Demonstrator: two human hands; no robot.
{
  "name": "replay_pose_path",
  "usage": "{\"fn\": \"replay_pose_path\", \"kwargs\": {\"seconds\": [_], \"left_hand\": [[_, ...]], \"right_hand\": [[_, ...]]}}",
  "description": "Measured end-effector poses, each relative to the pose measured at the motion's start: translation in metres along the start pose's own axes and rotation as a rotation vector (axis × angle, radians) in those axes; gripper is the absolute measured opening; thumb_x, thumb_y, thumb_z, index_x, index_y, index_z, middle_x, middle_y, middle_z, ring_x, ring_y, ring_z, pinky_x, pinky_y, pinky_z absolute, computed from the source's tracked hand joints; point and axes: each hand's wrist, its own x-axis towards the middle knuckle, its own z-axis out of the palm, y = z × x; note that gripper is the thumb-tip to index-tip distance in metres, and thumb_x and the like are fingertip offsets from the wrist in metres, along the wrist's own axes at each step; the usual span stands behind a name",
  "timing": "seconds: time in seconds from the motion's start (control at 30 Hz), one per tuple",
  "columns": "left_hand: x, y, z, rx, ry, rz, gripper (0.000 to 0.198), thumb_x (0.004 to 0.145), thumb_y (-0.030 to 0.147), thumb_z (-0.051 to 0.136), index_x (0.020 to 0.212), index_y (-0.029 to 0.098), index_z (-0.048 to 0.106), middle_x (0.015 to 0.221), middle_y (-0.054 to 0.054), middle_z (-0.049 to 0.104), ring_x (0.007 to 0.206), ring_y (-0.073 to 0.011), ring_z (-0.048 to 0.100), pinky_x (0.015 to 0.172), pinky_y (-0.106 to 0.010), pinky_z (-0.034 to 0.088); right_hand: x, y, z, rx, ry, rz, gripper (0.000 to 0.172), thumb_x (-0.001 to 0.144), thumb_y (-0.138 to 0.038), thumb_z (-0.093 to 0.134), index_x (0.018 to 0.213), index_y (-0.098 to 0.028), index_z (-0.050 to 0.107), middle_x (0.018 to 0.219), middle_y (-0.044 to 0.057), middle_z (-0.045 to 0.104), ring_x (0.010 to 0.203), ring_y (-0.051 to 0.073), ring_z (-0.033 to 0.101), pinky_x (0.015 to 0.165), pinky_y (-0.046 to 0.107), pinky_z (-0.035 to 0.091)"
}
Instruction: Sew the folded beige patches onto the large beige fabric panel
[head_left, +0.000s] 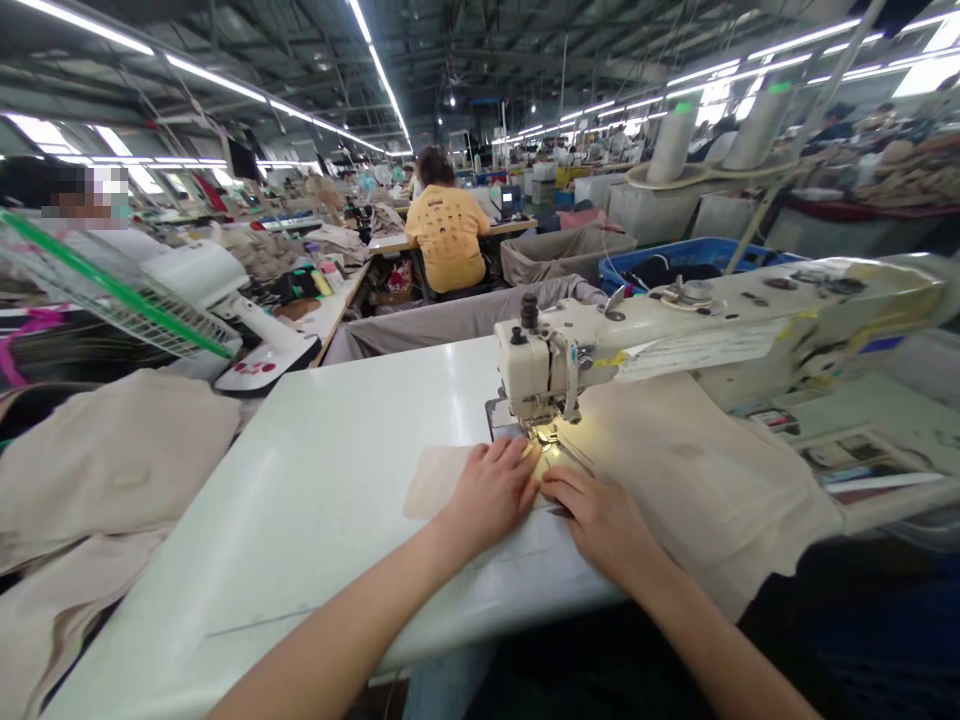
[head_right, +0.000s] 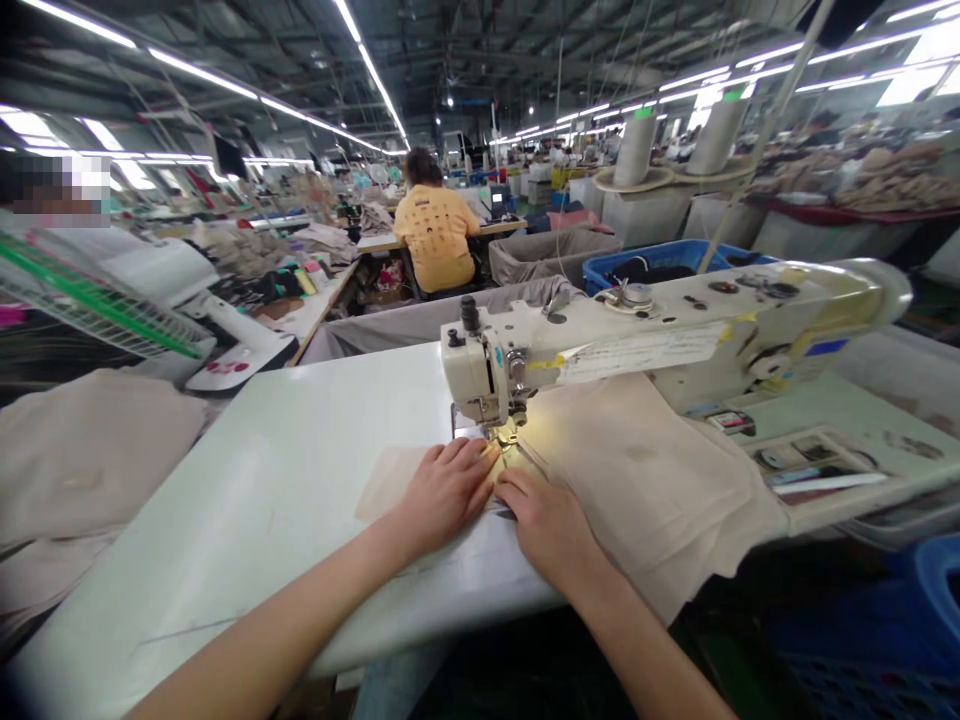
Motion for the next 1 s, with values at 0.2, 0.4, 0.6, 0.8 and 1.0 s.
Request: {"fn": "replay_pose_path", "kwargs": {"seconds": [0.2, 0.4, 0.6, 0.8, 1.0], "left_hand": [[0.0034, -0.0026, 0.0042, -0.046, 0.003, -0.005, 0.035, 0.101, 0.036, 0.047, 0.133, 0.023, 0.053, 0.132, -0.009, 0.059, 0.121, -0.0274, 0.051, 0.094, -0.042, 0.043], [0.0058, -0.0045, 0.0062, -0.071, 0.003, -0.014, 0.036, 0.100, 0.035, 0.048, 0.133, 0.021, 0.053, 0.133, -0.011, 0.058, 0.122, -0.0282, 0.050, 0.095, -0.044, 0.043], [0.0046, -0.0036, 0.0079, -0.071, 0.013, -0.019, 0.035, 0.101, 0.034, 0.047, 0.132, 0.020, 0.054, 0.132, -0.010, 0.058, 0.121, -0.0285, 0.050, 0.096, -0.044, 0.043], [0.0062, -0.0048, 0.0063, -0.063, 0.016, -0.008, 0.036, 0.101, 0.035, 0.046, 0.134, 0.021, 0.054, 0.130, -0.011, 0.060, 0.120, -0.0280, 0.052, 0.094, -0.044, 0.045], [0.0022, -0.0026, 0.0065, -0.057, 0.049, 0.002, 0.037, 0.101, 0.035, 0.046, 0.134, 0.021, 0.055, 0.138, -0.013, 0.056, 0.125, -0.0291, 0.052, 0.096, -0.046, 0.046]], "right_hand": [[-0.0006, -0.0013, 0.0012, -0.003, 0.019, 0.019, 0.045, 0.082, 0.005, 0.043, 0.111, -0.019, 0.069, 0.119, 0.008, 0.070, 0.103, 0.020, 0.068, 0.086, 0.029, 0.056], [0.0018, -0.0009, 0.0011, -0.002, 0.017, 0.035, 0.047, 0.080, 0.006, 0.043, 0.111, -0.019, 0.069, 0.118, 0.007, 0.071, 0.106, 0.020, 0.068, 0.089, 0.029, 0.055], [0.0010, -0.0020, 0.0009, -0.008, 0.011, 0.034, 0.052, 0.078, 0.009, 0.040, 0.113, -0.017, 0.069, 0.120, 0.008, 0.071, 0.106, 0.020, 0.068, 0.090, 0.031, 0.055], [0.0024, -0.0035, -0.0001, -0.026, 0.019, 0.051, 0.047, 0.082, 0.006, 0.041, 0.112, -0.018, 0.069, 0.120, 0.008, 0.071, 0.103, 0.021, 0.069, 0.085, 0.030, 0.057], [0.0031, -0.0041, -0.0014, -0.037, 0.014, 0.050, 0.044, 0.085, 0.004, 0.042, 0.112, -0.018, 0.070, 0.118, 0.008, 0.072, 0.099, 0.021, 0.071, 0.081, 0.031, 0.059]]}}
